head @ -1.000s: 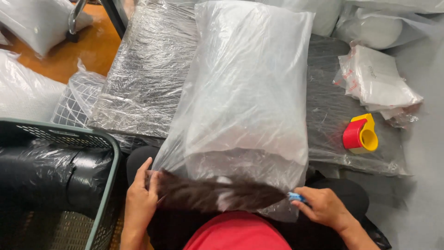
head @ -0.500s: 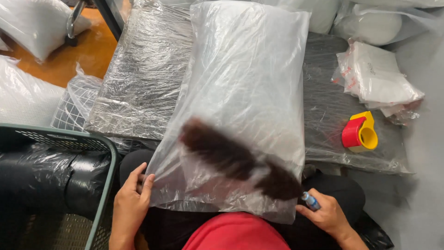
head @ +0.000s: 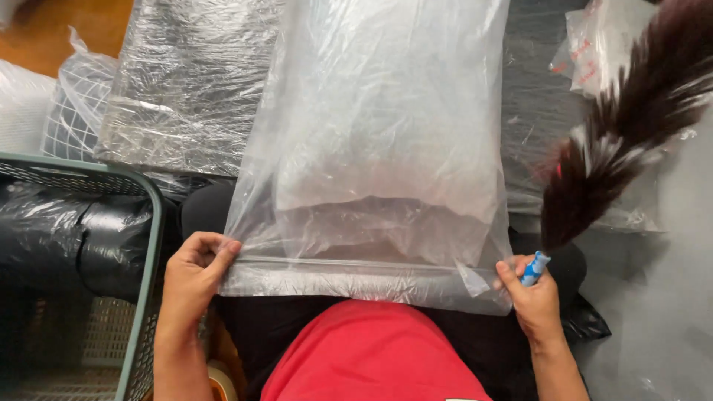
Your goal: The person places a pillow into a plastic bag, uses a duster to smooth it, compresses it using a vacuum cleaner, and ties the bag shut.
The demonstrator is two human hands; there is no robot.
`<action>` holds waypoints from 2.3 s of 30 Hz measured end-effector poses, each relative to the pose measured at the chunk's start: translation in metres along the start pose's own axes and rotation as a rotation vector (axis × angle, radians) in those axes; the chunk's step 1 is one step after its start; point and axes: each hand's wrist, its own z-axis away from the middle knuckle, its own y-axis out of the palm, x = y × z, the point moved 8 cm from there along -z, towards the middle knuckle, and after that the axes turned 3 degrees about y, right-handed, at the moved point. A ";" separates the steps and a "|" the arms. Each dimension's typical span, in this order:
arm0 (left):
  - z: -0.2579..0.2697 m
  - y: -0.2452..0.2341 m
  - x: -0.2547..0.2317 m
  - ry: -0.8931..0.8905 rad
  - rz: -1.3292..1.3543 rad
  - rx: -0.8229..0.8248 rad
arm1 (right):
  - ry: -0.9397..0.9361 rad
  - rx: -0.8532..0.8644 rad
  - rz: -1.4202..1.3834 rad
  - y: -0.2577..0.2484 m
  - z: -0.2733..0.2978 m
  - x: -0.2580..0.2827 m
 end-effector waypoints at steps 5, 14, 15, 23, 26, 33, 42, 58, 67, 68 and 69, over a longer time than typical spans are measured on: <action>0.004 -0.013 0.030 -0.085 -0.023 0.140 | 0.063 -0.011 -0.071 -0.008 0.002 -0.006; 0.021 -0.046 0.058 -0.186 0.001 0.031 | -0.010 -0.018 0.322 -0.020 0.018 0.005; 0.022 -0.036 0.047 -0.208 -0.066 0.023 | -0.037 -0.036 0.416 -0.020 0.021 0.012; 0.015 0.019 0.029 -0.139 -0.273 0.235 | -0.190 -0.141 0.692 -0.019 0.025 0.021; 0.018 0.008 0.042 -0.136 -0.113 0.265 | -0.535 -0.164 1.127 -0.020 0.028 0.026; 0.017 0.004 0.067 -0.089 0.041 0.196 | -0.602 0.002 1.194 -0.023 -0.005 0.041; 0.018 -0.002 0.078 -0.069 0.006 0.080 | -0.804 0.288 1.065 0.142 0.048 0.136; 0.028 0.083 -0.182 0.874 -0.931 -0.103 | -0.960 0.138 0.851 0.185 0.036 0.234; -0.045 0.258 -0.175 0.996 -0.764 -0.015 | -0.782 -0.050 0.940 0.144 -0.086 0.215; -0.051 0.263 -0.158 1.001 -0.760 -0.014 | -0.783 -0.056 0.941 0.128 -0.110 0.206; -0.057 0.269 -0.142 1.026 -0.789 -0.034 | -0.689 -0.070 0.974 0.108 -0.138 0.193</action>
